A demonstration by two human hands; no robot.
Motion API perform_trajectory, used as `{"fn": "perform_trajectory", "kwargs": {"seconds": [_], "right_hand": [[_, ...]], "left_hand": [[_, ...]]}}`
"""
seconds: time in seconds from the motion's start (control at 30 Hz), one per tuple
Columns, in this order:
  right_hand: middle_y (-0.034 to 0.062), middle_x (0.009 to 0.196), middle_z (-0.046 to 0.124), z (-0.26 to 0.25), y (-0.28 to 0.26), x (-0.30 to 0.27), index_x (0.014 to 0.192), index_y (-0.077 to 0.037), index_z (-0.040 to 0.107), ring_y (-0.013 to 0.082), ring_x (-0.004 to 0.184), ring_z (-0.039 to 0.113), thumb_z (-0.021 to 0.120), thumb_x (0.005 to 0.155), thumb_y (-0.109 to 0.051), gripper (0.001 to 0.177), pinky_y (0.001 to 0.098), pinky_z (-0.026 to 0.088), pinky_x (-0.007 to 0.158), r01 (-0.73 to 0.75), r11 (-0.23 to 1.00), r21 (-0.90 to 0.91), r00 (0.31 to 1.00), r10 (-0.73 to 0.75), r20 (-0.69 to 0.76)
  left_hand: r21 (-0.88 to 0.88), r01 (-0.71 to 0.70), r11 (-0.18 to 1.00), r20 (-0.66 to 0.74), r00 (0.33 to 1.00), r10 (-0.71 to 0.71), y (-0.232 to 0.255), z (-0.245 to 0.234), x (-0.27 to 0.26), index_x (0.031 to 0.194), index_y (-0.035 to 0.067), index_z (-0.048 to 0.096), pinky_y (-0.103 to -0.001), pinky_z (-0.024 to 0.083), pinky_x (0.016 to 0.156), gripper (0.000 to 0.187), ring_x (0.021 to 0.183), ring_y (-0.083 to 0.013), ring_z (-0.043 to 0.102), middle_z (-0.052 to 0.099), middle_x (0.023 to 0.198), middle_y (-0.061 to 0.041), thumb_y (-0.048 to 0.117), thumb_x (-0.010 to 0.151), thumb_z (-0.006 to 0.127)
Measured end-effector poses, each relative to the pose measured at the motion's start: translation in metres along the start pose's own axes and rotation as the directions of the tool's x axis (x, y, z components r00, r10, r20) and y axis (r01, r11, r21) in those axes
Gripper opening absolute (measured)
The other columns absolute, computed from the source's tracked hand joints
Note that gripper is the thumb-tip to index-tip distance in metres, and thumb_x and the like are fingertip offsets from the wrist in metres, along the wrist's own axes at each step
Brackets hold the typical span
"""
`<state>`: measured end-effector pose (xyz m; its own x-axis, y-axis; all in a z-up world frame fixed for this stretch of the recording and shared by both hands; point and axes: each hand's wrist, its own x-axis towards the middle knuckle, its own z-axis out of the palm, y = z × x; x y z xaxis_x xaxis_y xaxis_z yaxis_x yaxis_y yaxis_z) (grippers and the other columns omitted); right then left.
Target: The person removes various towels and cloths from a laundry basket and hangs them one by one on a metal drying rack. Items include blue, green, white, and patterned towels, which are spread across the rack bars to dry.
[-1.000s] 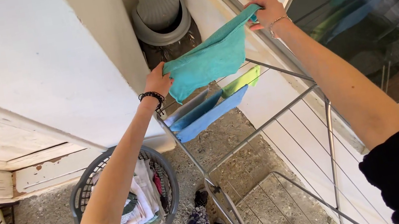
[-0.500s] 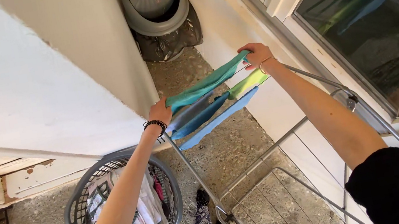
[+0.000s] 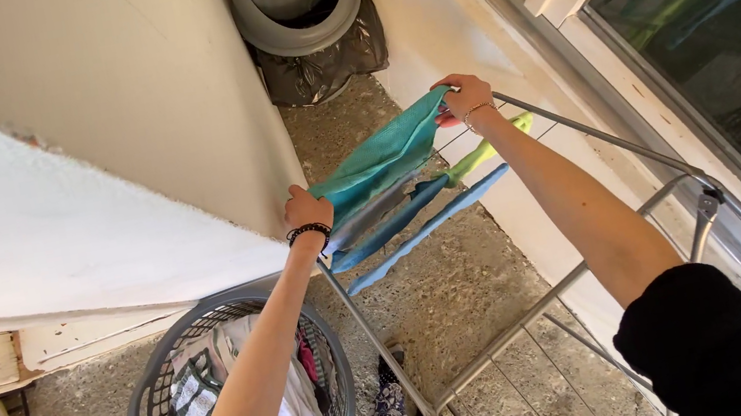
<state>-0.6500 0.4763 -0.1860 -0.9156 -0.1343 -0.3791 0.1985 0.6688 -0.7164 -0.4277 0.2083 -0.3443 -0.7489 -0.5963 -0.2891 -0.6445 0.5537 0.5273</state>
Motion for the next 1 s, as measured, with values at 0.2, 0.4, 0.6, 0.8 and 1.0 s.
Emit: {"fn": "perform_trajectory", "kwargs": {"seconds": [0.2, 0.4, 0.6, 0.8, 1.0], "right_hand": [[0.0225, 0.100, 0.074, 0.028, -0.015, -0.010, 0.118, -0.016, 0.070, 0.0340, 0.082, 0.077, 0.044, 0.101, -0.018, 0.031, 0.0443, 0.070, 0.070, -0.075, 0.966, 0.247, 0.997, 0.077, 0.003], [0.0230, 0.111, 0.073, 0.092, 0.044, 0.091, 0.128, -0.008, 0.063, 0.0324, 0.102, 0.075, 0.052, 0.096, -0.019, 0.036, 0.0394, 0.066, 0.087, 0.037, 0.953, 0.300, 0.999, -0.046, 0.023], [0.0250, 0.117, 0.070, 0.127, 0.087, 0.062, 0.142, -0.014, 0.047, 0.0458, 0.118, 0.064, 0.056, 0.095, -0.026, 0.050, 0.0599, 0.055, 0.100, 0.263, 0.865, -0.428, 0.943, -0.137, 0.302], [0.0124, 0.115, 0.075, 0.145, 0.154, 0.123, 0.114, -0.027, 0.079, 0.0360, 0.111, 0.070, 0.063, 0.090, -0.008, 0.035, 0.0477, 0.062, 0.091, 0.468, 0.587, -0.661, 0.884, -0.315, 0.346], [0.0185, 0.131, 0.067, 0.119, 0.131, 0.086, 0.129, -0.026, 0.071, 0.0398, 0.125, 0.062, 0.066, 0.090, -0.014, 0.041, 0.0484, 0.060, 0.096, 0.437, 0.596, -0.673, 0.898, -0.248, 0.363]], "left_hand": [[-0.016, 0.049, 0.999, -0.106, 0.993, -0.050, 0.031, -0.018, -0.019, 0.121, -0.006, 0.039, -0.041, 0.059, 0.060, 0.039, 0.068, -0.0298, 0.068, 0.061, 0.081, -0.021, 0.013, 0.095, 0.063], [0.027, 0.074, 0.997, -0.115, 0.991, -0.071, 0.041, -0.005, -0.022, 0.133, -0.008, 0.029, -0.047, 0.063, 0.073, 0.062, 0.085, -0.0390, 0.072, 0.057, 0.112, -0.035, 0.006, 0.090, 0.072], [0.243, 0.021, 0.970, 0.145, 0.988, -0.057, 0.062, -0.027, -0.052, 0.145, -0.006, 0.029, -0.055, 0.061, 0.092, 0.067, 0.111, -0.0430, 0.068, 0.042, 0.144, -0.036, -0.007, 0.090, 0.067], [0.517, -0.240, 0.822, 0.227, 0.964, 0.139, -0.004, 0.033, 0.000, 0.095, 0.000, 0.072, -0.041, 0.065, 0.078, 0.006, 0.095, -0.0301, 0.074, 0.073, 0.095, -0.017, 0.001, 0.091, 0.067], [0.687, -0.284, 0.669, 0.145, 0.956, 0.257, 0.000, 0.031, -0.012, 0.079, 0.006, 0.069, -0.035, 0.065, 0.077, 0.017, 0.085, -0.0253, 0.073, 0.071, 0.077, -0.014, 0.011, 0.095, 0.069]]}}
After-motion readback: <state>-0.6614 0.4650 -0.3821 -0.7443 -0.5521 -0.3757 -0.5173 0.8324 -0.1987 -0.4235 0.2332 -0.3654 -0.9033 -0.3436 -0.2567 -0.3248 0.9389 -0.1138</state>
